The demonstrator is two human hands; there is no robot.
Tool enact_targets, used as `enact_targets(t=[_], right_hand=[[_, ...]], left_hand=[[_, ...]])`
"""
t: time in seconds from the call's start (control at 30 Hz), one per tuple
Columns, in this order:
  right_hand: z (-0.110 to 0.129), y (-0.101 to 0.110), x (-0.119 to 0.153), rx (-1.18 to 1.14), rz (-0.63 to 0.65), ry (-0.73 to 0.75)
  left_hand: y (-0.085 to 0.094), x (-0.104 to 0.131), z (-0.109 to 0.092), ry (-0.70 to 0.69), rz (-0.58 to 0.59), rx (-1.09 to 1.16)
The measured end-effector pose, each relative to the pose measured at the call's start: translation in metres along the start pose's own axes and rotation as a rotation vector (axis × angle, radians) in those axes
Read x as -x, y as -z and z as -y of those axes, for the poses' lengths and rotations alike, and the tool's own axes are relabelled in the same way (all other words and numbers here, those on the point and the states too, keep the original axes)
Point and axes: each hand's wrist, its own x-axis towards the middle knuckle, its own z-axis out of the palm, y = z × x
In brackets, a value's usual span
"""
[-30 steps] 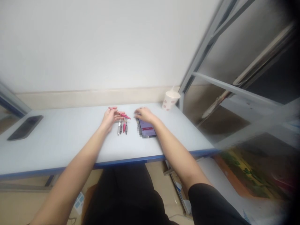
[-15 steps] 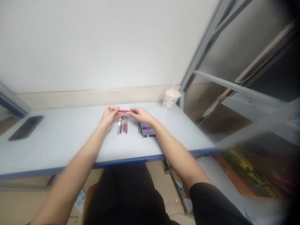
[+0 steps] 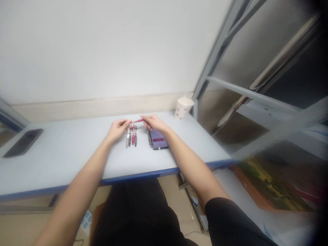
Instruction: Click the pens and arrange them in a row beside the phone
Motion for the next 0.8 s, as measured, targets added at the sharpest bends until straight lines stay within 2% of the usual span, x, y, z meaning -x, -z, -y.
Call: enact_targets(t=[0.1,0.17,0.27,0.43,0.6,0.7,0.8], right_hand=[[-0.0021,0.0047,0.0002,0.103,0.08,0.025],[-0.003,0.0076,0.0007,0.196,0.103,0.129],[-0.0023,0.0087,0.0019,0.283,0.07,0.265],[-0.0019,0.0056,0.0013,0.318,0.05,0.189],[-0.0059,0.0053,-0.0024,0.369,-0.113,0.266],[-0.0069,0.0059,-0.0028,0.382,-0.078,0.211],[-0.0074,0.006,-0.0029,0.329,-0.078,0.222]], left_hand=[[0.0042,0.0015,0.0024,0.103,0.157,-0.022],[0.0065,0.0021,0.0028,0.15,0.207,0.035],[0.0076,0.0026,0.0021,0.144,0.17,0.077],[0.0068,0.002,0.0035,0.051,0.092,-0.059],[0.0088,0.0,0.0091,0.041,0.083,-0.12],[0.0094,-0.0005,0.0105,0.046,0.073,-0.124],[0.0082,0.0,0.0096,0.059,0.058,-0.121]])
